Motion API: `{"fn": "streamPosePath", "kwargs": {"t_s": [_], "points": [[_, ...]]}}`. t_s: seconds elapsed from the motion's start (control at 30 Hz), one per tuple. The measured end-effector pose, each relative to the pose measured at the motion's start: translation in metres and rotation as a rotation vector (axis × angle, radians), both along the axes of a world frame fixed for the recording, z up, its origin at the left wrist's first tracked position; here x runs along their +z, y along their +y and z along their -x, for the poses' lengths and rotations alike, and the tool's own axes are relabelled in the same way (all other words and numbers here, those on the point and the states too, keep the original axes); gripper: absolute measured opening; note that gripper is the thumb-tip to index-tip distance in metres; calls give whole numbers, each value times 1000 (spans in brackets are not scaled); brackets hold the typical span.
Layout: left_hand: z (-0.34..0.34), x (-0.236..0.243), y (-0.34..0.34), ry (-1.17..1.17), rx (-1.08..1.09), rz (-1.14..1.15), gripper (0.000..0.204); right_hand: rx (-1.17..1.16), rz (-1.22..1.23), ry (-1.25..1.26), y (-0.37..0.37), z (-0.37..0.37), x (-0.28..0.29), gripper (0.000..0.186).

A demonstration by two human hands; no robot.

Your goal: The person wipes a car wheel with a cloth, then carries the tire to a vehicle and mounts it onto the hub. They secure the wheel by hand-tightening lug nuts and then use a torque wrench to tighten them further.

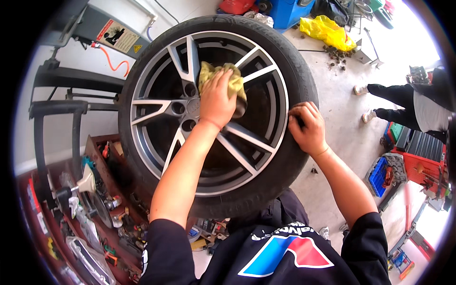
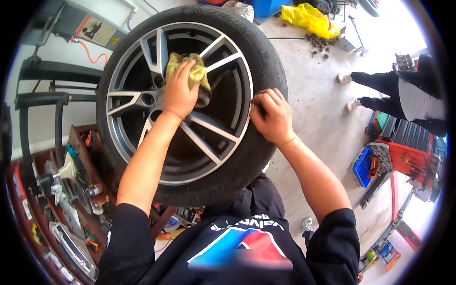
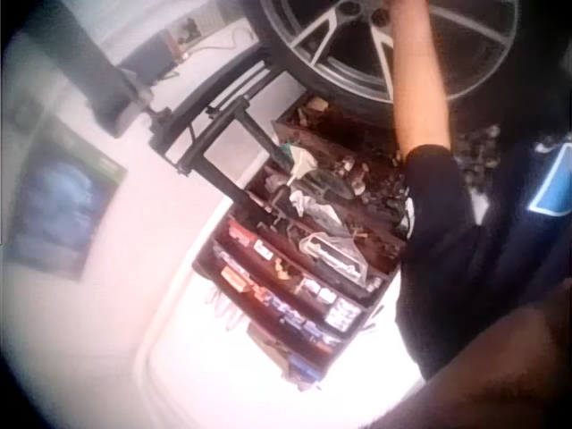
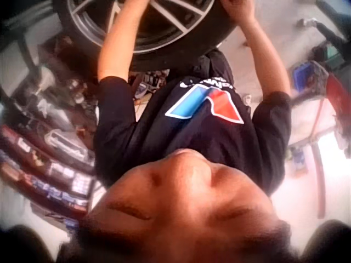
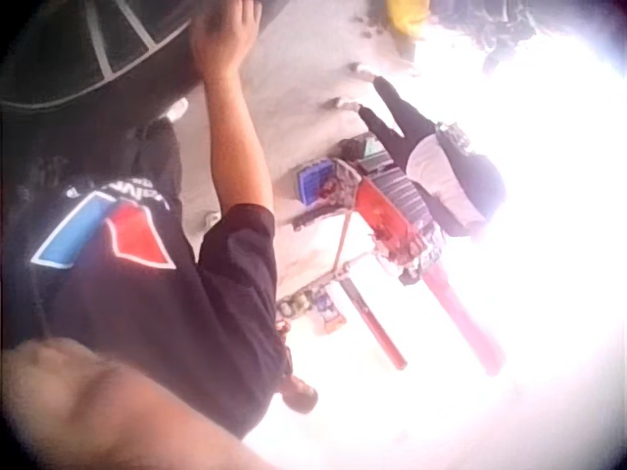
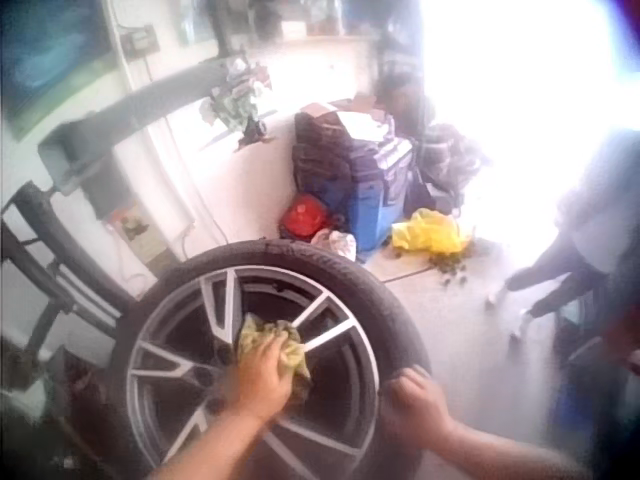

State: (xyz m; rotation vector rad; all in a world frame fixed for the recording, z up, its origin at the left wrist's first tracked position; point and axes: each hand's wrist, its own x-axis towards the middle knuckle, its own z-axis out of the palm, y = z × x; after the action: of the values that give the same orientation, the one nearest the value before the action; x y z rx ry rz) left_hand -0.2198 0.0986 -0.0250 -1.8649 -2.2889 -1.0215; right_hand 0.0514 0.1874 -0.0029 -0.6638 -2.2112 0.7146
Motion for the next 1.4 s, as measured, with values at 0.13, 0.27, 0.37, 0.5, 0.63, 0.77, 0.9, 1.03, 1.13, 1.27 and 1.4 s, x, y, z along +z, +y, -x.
{"fn": "streamPosePath", "kwargs": {"t_s": [0.13, 0.27, 0.37, 0.5, 0.63, 0.77, 0.9, 1.03, 1.13, 1.27, 1.4], "points": [[-23, 25, -13, 1, -28, 102, 49, 8, 13, 68, -2, 1, 4, 9], [-86, 48, -5, -282, 169, 8, 36, -143, 676, 248, -16, -15, 13, 8], [-135, 20, 45, -617, 279, 45, 37, -202, 857, 339, -37, -59, 17, 11], [-140, -10, 74, -377, 419, -125, 30, -303, 893, 202, -66, -156, 3, 10], [-112, 12, 55, -463, 176, 177, 33, -549, 992, 109, -82, -225, -30, 16], [-120, 47, 3, -394, -123, 590, 26, -591, 1073, 137, -91, -233, -49, 16], [-143, 83, -51, -82, -372, 628, 27, -389, 1058, 70, -97, -215, -42, 18], [-181, 116, -138, 42, -401, 483, 44, -255, 1013, 80, -103, -215, -32, 17], [-176, 108, -160, 208, 42, 207, 51, -267, 1055, 62, -105, -229, -34, 15], [-160, 51, -141, -260, 388, 67, 34, -203, 1031, 28, -112, -249, -47, 14], [-169, 35, -149, -370, 455, 175, 29, -245, 1115, -27, -114, -244, -47, 15]]}}
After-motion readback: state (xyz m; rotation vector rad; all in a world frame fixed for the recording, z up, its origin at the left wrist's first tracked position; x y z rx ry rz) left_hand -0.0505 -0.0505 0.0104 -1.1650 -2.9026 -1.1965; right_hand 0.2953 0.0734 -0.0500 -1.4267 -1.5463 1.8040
